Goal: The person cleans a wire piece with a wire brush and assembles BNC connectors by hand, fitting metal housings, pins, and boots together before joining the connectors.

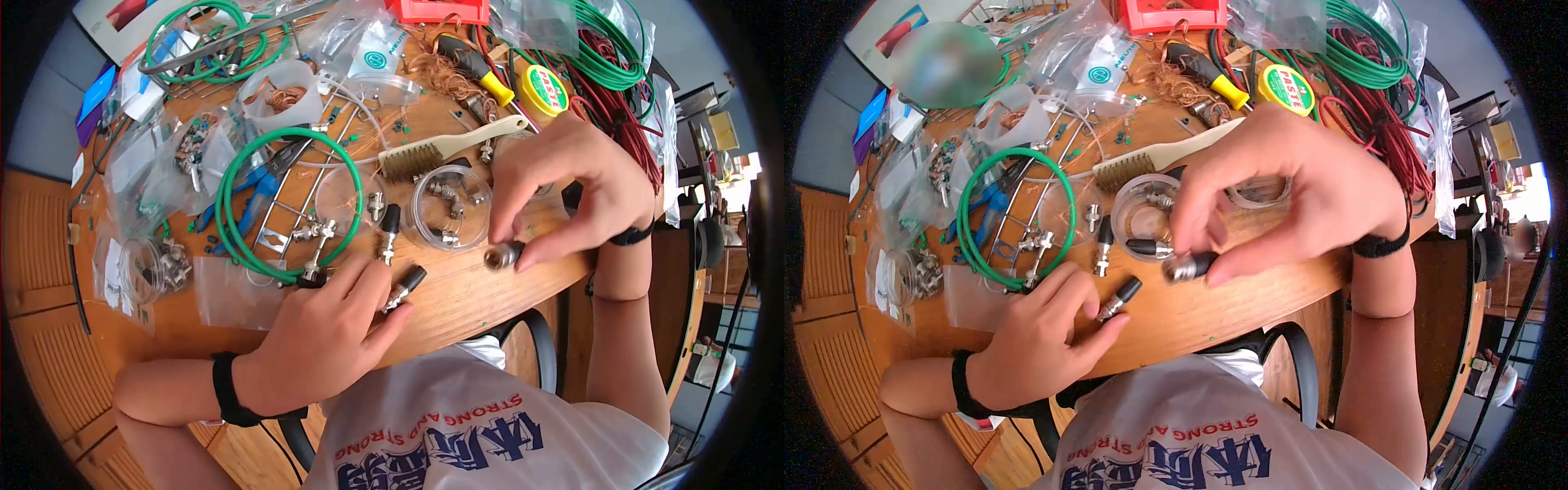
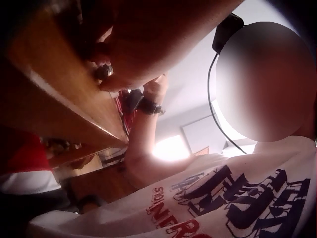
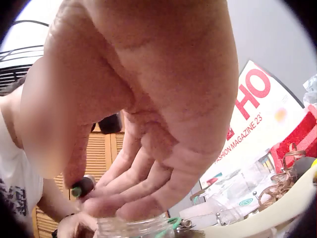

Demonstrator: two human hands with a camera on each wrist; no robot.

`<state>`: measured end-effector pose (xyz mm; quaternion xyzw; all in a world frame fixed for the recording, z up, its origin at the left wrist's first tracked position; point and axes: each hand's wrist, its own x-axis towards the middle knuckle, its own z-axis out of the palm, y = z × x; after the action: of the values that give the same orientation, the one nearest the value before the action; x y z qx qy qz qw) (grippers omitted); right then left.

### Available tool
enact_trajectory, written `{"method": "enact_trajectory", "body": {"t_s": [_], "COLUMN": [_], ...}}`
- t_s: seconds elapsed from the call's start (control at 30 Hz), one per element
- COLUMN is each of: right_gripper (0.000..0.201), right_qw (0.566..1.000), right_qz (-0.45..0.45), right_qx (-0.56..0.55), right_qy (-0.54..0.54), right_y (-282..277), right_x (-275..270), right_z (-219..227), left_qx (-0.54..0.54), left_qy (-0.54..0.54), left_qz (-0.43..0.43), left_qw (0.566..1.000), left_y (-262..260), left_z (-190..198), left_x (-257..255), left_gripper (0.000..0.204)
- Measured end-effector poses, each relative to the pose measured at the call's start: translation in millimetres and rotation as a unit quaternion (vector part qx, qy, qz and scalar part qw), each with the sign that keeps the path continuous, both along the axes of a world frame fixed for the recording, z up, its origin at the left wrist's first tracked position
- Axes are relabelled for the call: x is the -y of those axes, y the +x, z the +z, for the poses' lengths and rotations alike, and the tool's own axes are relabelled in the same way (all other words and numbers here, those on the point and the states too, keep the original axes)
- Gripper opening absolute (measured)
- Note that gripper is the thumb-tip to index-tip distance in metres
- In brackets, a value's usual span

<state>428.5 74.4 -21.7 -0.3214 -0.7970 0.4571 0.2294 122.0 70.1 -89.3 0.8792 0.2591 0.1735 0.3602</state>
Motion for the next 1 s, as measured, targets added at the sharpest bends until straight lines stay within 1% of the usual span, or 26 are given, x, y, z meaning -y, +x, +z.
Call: {"method": "enact_trajectory", "body": {"t_s": [0.07,0.1,0.17,0.2,0.33,0.37,0.43,0.47,0.5,0.53,0.57,0.6,0.63,0.67,0.7,0.77,0.83,0.87,0.93,0.97,1.0], "right_gripper": [0.020,0.020,0.019,0.017,0.015,0.015,0.015,0.014,0.014,0.014,0.014,0.014,0.014,0.014,0.014,0.016,0.016,0.016,0.016,0.016,0.015], "right_qw": [0.996,0.996,0.979,0.975,0.970,0.978,0.983,0.983,0.981,0.981,0.973,0.962,0.962,0.958,0.952,0.949,0.946,0.947,0.950,0.951,0.955], "right_qz": [-0.027,-0.028,-0.049,-0.059,-0.066,-0.028,0.044,0.062,0.079,0.079,0.072,0.064,0.063,0.079,0.096,0.103,0.123,0.122,0.112,0.109,0.098], "right_qx": [-0.014,-0.015,0.009,0.005,0.004,-0.006,-0.033,-0.011,0.010,0.009,0.025,0.042,0.042,0.066,0.090,0.096,0.108,0.110,0.088,0.091,0.082], "right_qy": [0.089,0.087,0.197,0.214,0.233,0.208,0.174,0.175,0.175,0.175,0.219,0.263,0.262,0.269,0.275,0.284,0.279,0.277,0.276,0.276,0.269], "right_y": [-8.9,-13.4,-21.4,-23.2,-23.6,-21.1,-17.3,-22.4,-28.3,-33.2,-37.5,-40.0,-41.2,-41.8,-42.0,-41.3,-41.2,-41.0,-40.4,-39.9,-39.2], "right_x": [4.6,6.8,10.7,12.5,13.1,13.0,18.9,23.1,28.1,33.8,39.5,42.6,43.6,44.1,44.2,45.1,47.1,47.2,48.2,48.0,47.1], "right_z": [-4.7,-5.3,-6.1,-11.2,-14.5,-12.9,-16.4,-11.0,-6.1,-8.5,-11.5,-13.4,-14.2,-14.6,-14.7,-16.7,-16.2,-16.6,-17.1,-15.9,-14.2], "left_qx": [-0.015,-0.010,-0.009,-0.007,0.014,0.014,0.033,0.032,0.063,0.094,0.093,0.101,0.110,0.111,0.106,0.103,0.105,0.106,0.066,0.067,0.082], "left_qy": [-0.009,-0.002,0.004,0.010,0.031,0.028,0.018,0.018,-0.002,-0.023,-0.024,-0.057,-0.090,-0.091,-0.089,-0.087,-0.068,-0.069,-0.207,-0.207,-0.216], "left_qz": [0.003,0.003,0.003,0.004,0.017,0.018,-0.014,-0.013,-0.066,-0.119,-0.119,-0.116,-0.113,-0.114,-0.120,-0.129,-0.169,-0.170,-0.162,-0.166,-0.152], "left_qw": [1.000,1.000,1.000,1.000,0.999,0.999,0.999,0.999,0.996,0.988,0.988,0.986,0.983,0.983,0.983,0.982,0.978,0.977,0.963,0.962,0.961], "left_y": [0.2,-0.1,0.2,0.9,1.7,0.9,-0.8,-0.4,0.5,1.7,3.1,4.6,5.6,6.0,5.6,4.5,2.5,2.9,4.2,5.2,6.1], "left_z": [-0.4,-2.1,-3.4,-3.7,-8.5,-9.0,-7.1,-1.9,5.8,9.6,9.1,8.7,8.0,5.9,2.6,-3.4,-8.0,-6.5,-0.7,-0.5,-0.6], "left_x": [-1.0,-0.9,-1.2,-1.4,-0.8,-0.6,-1.4,-2.5,-3.8,-4.0,-3.0,-1.5,-0.1,0.9,1.8,0.5,-2.3,-3.3,-5.3,-5.9,-6.4], "left_gripper": [0.032,0.034,0.037,0.040,0.047,0.047,0.048,0.048,0.048,0.047,0.047,0.040,0.032,0.032,0.027,0.025,0.026,0.026,0.026,0.026,0.026]}}
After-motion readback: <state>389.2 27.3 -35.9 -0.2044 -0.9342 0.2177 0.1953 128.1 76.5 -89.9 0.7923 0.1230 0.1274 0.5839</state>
